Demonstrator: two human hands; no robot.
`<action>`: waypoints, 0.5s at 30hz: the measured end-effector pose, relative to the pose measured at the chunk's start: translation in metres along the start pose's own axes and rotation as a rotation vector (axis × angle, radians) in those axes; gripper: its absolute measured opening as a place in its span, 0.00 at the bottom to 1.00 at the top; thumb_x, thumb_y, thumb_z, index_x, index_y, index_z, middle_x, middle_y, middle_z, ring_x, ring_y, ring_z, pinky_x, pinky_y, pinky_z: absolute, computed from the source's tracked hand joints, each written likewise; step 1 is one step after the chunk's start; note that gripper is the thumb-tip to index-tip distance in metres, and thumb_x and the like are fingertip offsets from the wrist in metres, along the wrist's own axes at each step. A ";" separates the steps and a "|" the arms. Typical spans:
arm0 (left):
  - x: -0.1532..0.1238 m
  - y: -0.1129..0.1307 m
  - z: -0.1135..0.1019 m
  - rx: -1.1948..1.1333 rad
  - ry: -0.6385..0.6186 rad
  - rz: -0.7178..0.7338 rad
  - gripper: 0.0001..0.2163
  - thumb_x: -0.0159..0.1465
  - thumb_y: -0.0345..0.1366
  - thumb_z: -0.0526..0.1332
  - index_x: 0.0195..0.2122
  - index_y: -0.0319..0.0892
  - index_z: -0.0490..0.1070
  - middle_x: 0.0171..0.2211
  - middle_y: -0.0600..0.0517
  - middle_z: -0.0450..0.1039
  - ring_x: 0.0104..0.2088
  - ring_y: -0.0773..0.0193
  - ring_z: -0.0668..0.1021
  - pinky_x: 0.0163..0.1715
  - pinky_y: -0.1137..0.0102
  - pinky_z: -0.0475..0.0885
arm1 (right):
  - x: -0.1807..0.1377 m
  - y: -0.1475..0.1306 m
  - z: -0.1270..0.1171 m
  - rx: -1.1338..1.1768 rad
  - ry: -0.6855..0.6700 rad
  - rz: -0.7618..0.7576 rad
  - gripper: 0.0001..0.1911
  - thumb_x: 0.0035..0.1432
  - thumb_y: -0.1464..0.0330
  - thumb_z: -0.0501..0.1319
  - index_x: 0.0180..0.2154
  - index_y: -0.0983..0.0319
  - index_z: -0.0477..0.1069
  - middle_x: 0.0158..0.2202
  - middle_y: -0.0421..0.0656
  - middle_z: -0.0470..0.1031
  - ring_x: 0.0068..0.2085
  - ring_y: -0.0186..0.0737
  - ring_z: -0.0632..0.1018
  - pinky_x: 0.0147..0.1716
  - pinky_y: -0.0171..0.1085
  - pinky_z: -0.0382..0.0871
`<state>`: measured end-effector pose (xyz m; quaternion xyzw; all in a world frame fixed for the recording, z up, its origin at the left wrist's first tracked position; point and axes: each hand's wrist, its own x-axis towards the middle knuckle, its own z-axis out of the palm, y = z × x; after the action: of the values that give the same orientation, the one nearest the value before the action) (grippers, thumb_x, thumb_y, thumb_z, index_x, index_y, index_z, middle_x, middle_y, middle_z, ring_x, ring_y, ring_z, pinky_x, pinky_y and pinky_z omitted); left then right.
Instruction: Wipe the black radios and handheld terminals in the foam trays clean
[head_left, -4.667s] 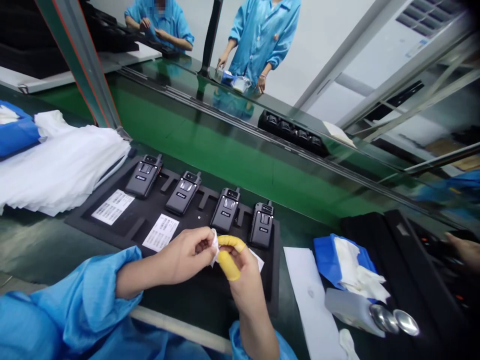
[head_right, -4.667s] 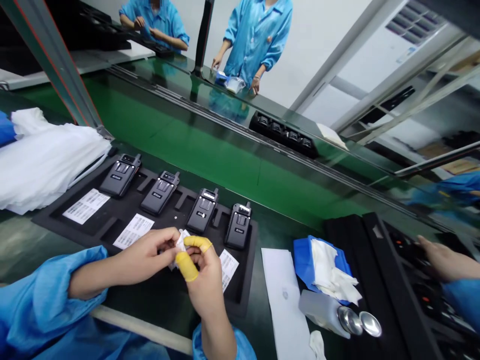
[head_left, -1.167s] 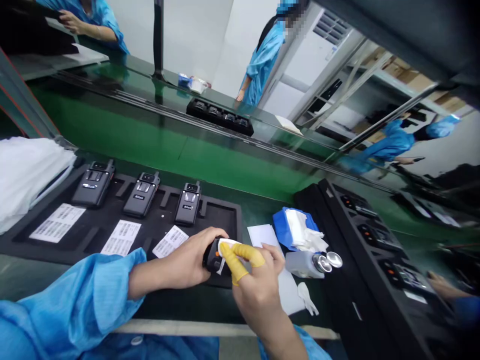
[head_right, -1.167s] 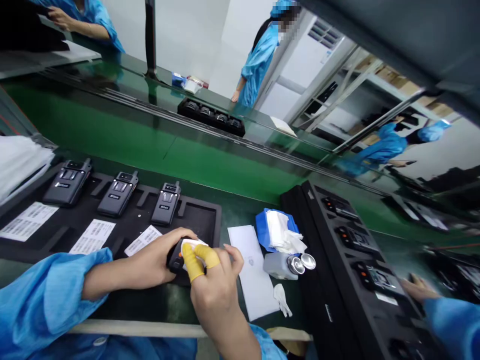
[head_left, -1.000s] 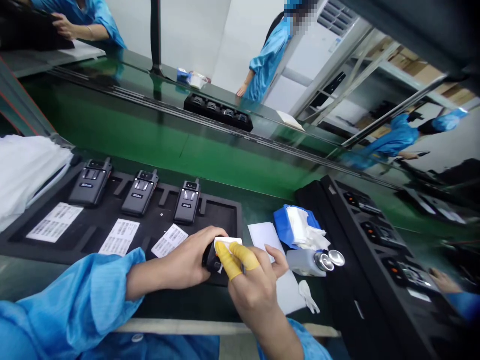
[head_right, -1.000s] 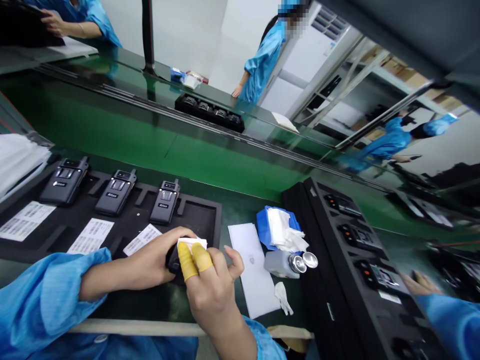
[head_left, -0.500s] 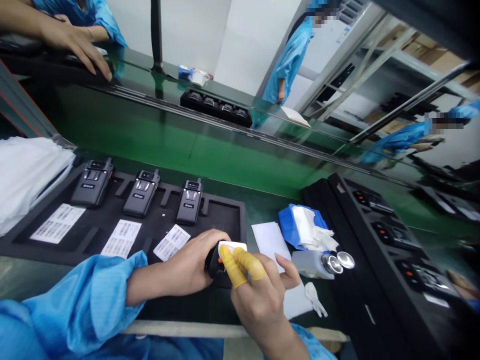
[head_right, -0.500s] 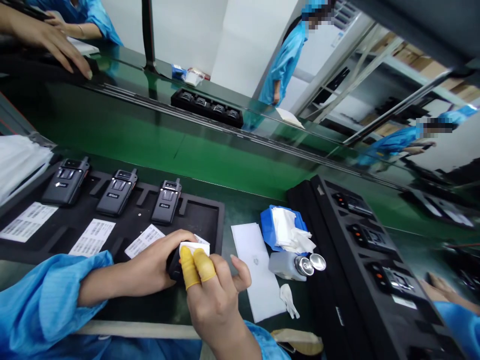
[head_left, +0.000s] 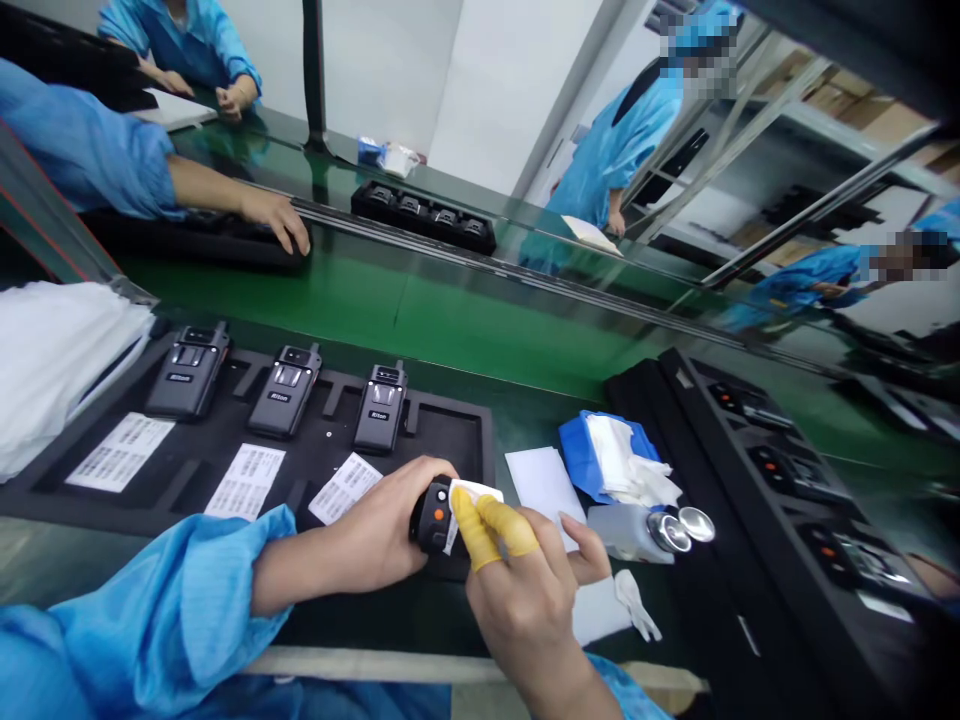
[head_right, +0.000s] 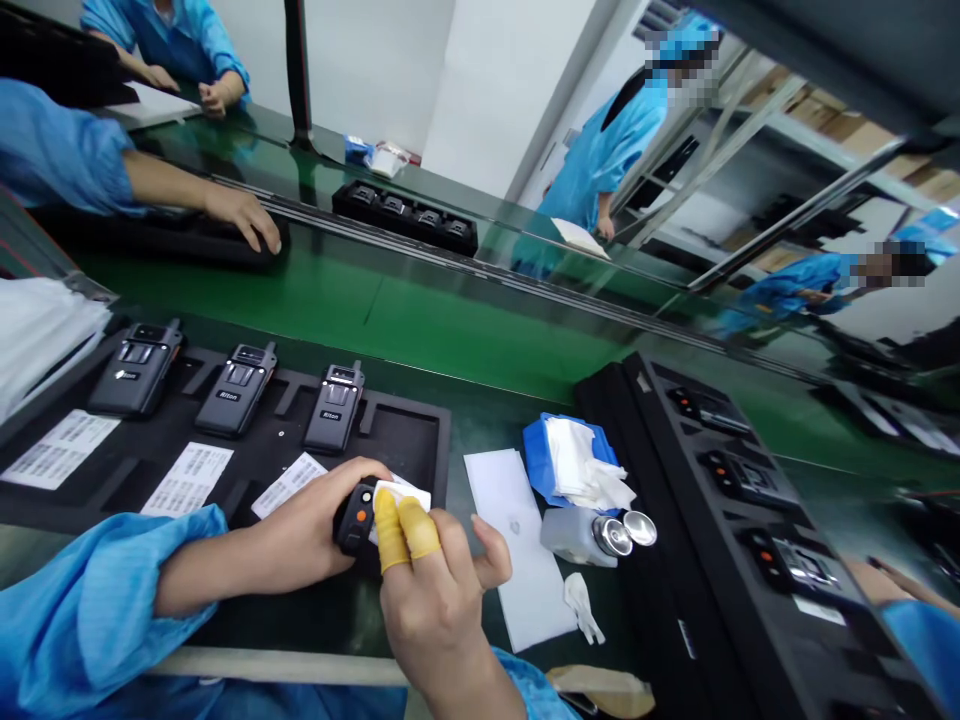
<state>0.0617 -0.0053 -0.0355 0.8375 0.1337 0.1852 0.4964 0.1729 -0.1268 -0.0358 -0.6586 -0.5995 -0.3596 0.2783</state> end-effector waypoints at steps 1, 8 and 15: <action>0.000 0.000 0.000 0.001 0.005 -0.012 0.29 0.42 0.16 0.55 0.46 0.43 0.61 0.41 0.53 0.67 0.41 0.61 0.73 0.40 0.69 0.68 | 0.001 0.000 0.000 -0.017 0.002 0.013 0.16 0.53 0.82 0.50 0.29 0.60 0.72 0.32 0.40 0.73 0.38 0.35 0.72 0.50 0.47 0.53; 0.001 -0.001 0.000 -0.013 0.005 0.002 0.28 0.43 0.17 0.56 0.46 0.44 0.60 0.43 0.53 0.67 0.43 0.61 0.73 0.42 0.68 0.68 | 0.003 -0.005 0.003 0.049 0.016 -0.025 0.19 0.55 0.82 0.47 0.31 0.59 0.72 0.32 0.40 0.73 0.39 0.34 0.72 0.50 0.47 0.52; 0.000 0.005 0.000 0.048 0.018 -0.010 0.26 0.44 0.18 0.54 0.45 0.43 0.60 0.42 0.51 0.68 0.43 0.59 0.73 0.43 0.65 0.69 | 0.009 0.000 0.003 -0.063 0.037 0.032 0.16 0.54 0.82 0.51 0.31 0.59 0.73 0.30 0.39 0.74 0.37 0.35 0.72 0.49 0.47 0.52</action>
<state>0.0614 -0.0073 -0.0315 0.8468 0.1469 0.1868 0.4758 0.1735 -0.1193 -0.0301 -0.6698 -0.5720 -0.3859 0.2743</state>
